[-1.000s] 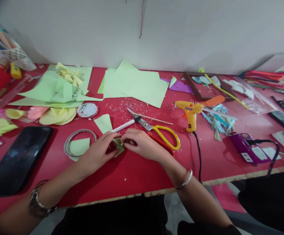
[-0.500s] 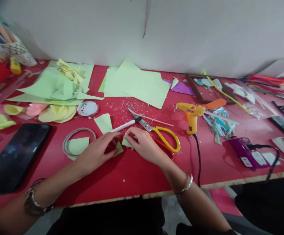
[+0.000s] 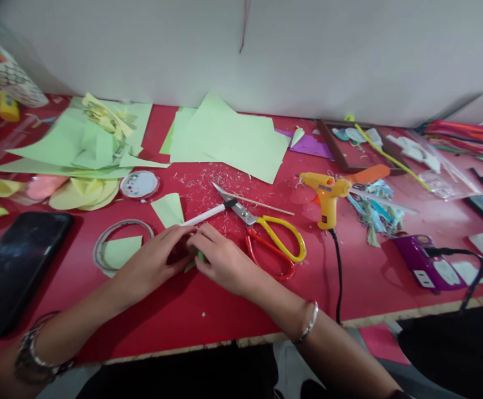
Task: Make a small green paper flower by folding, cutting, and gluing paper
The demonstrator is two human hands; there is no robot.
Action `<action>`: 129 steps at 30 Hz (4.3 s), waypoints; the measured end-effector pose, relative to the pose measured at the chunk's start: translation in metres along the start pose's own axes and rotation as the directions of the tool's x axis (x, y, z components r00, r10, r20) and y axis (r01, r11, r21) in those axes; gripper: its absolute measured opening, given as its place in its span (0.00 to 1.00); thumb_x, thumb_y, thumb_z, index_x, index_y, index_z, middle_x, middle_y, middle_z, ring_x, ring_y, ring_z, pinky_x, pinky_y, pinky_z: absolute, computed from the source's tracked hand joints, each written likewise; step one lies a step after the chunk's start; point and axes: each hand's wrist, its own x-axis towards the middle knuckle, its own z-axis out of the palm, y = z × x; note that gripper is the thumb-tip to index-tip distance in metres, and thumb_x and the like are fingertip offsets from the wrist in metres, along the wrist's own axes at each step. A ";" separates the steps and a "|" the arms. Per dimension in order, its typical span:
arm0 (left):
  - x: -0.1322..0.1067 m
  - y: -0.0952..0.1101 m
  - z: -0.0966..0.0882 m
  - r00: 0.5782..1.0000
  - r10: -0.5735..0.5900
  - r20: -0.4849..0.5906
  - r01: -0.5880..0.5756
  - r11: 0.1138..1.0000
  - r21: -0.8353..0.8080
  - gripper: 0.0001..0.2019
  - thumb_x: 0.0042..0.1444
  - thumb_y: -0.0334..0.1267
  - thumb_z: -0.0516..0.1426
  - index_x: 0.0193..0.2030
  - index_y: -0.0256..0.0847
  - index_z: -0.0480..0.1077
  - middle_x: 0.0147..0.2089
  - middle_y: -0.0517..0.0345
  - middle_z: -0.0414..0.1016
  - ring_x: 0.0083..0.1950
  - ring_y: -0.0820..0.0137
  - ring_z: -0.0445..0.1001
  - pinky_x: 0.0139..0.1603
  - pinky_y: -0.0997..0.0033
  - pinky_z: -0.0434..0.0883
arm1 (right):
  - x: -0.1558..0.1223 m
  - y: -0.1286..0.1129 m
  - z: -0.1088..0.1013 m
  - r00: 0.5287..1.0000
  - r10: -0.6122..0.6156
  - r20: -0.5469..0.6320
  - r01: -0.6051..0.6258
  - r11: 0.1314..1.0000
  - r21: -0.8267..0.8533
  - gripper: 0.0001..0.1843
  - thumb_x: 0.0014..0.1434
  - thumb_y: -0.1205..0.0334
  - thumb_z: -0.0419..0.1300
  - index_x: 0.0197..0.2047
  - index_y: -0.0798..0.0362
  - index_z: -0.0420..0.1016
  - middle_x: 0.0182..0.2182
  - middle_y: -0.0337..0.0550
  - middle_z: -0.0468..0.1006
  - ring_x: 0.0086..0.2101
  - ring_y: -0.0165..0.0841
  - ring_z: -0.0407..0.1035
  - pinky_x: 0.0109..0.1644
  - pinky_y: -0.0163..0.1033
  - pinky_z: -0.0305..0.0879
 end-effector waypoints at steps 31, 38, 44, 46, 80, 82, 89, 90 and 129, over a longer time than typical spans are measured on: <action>-0.001 -0.001 0.004 0.991 0.119 -0.054 -0.099 0.953 0.286 0.16 0.59 0.29 0.44 0.54 0.36 0.57 0.50 0.49 0.66 0.50 0.65 0.66 0.48 0.64 0.68 | 0.003 -0.001 -0.006 0.987 0.081 0.140 -0.092 0.993 0.074 0.09 0.48 0.75 0.57 0.32 0.54 0.64 0.38 0.42 0.62 0.38 0.29 0.61 0.42 0.34 0.63; 0.000 -0.003 0.001 0.988 0.147 -0.054 -0.104 0.877 0.469 0.14 0.59 0.30 0.44 0.51 0.37 0.60 0.45 0.49 0.69 0.44 0.64 0.67 0.43 0.63 0.67 | 0.002 0.000 -0.005 0.987 0.094 0.129 -0.106 0.990 0.095 0.06 0.50 0.72 0.57 0.32 0.54 0.64 0.37 0.41 0.62 0.36 0.28 0.61 0.40 0.34 0.63; 0.001 0.000 -0.002 0.991 0.121 -0.051 -0.085 0.888 0.451 0.11 0.59 0.32 0.44 0.47 0.38 0.62 0.42 0.52 0.69 0.42 0.65 0.67 0.40 0.65 0.67 | 0.005 0.001 -0.005 0.988 0.140 0.065 -0.146 0.985 0.096 0.06 0.50 0.73 0.54 0.29 0.54 0.63 0.32 0.39 0.62 0.29 0.26 0.60 0.34 0.32 0.62; 0.000 0.001 -0.002 0.991 0.122 -0.053 -0.087 0.895 0.438 0.12 0.60 0.35 0.43 0.47 0.38 0.61 0.42 0.52 0.69 0.42 0.65 0.67 0.40 0.65 0.67 | 0.006 0.002 -0.005 0.990 0.135 0.044 -0.139 0.986 0.095 0.06 0.50 0.74 0.53 0.28 0.54 0.63 0.31 0.39 0.62 0.29 0.26 0.60 0.33 0.32 0.61; 0.001 -0.004 -0.003 0.996 0.086 -0.021 -0.068 0.900 0.431 0.03 0.55 0.31 0.49 0.37 0.38 0.61 0.38 0.55 0.65 0.40 0.66 0.66 0.39 0.67 0.66 | 0.005 0.003 -0.009 0.993 -0.038 0.110 0.040 0.999 -0.015 0.13 0.49 0.76 0.51 0.37 0.53 0.66 0.38 0.45 0.68 0.41 0.34 0.62 0.47 0.42 0.62; 0.001 -0.004 -0.003 0.993 0.113 0.016 -0.106 0.855 0.507 0.03 0.56 0.32 0.49 0.37 0.38 0.61 0.39 0.53 0.65 0.40 0.65 0.66 0.39 0.65 0.66 | 0.006 0.004 -0.009 0.993 -0.035 0.114 0.035 0.999 0.001 0.10 0.50 0.75 0.52 0.36 0.53 0.66 0.35 0.44 0.68 0.38 0.32 0.63 0.44 0.40 0.63; 0.001 -0.002 -0.008 0.984 0.144 0.108 -0.180 0.789 0.588 0.05 0.56 0.30 0.47 0.39 0.36 0.62 0.41 0.51 0.66 0.40 0.64 0.67 0.37 0.64 0.68 | 0.007 0.004 -0.008 0.995 -0.027 0.099 0.028 1.000 -0.001 0.06 0.51 0.70 0.57 0.34 0.54 0.67 0.37 0.45 0.67 0.40 0.32 0.62 0.46 0.39 0.62; 0.001 -0.002 -0.009 0.982 0.152 0.114 -0.190 0.785 0.590 0.06 0.56 0.29 0.47 0.39 0.36 0.62 0.41 0.51 0.66 0.40 0.64 0.67 0.37 0.64 0.68 | 0.006 0.003 -0.008 0.996 -0.024 0.090 0.024 1.000 -0.002 0.06 0.51 0.70 0.58 0.34 0.54 0.67 0.38 0.45 0.67 0.41 0.32 0.62 0.48 0.40 0.61; -0.002 -0.011 0.005 0.959 0.282 0.025 -0.246 0.784 0.570 0.15 0.59 0.27 0.43 0.51 0.33 0.60 0.49 0.46 0.66 0.48 0.64 0.66 0.47 0.64 0.66 | 0.007 0.015 0.000 0.995 0.083 -0.050 -0.067 0.962 0.266 0.02 0.51 0.64 0.52 0.31 0.52 0.60 0.35 0.40 0.69 0.35 0.30 0.63 0.43 0.37 0.59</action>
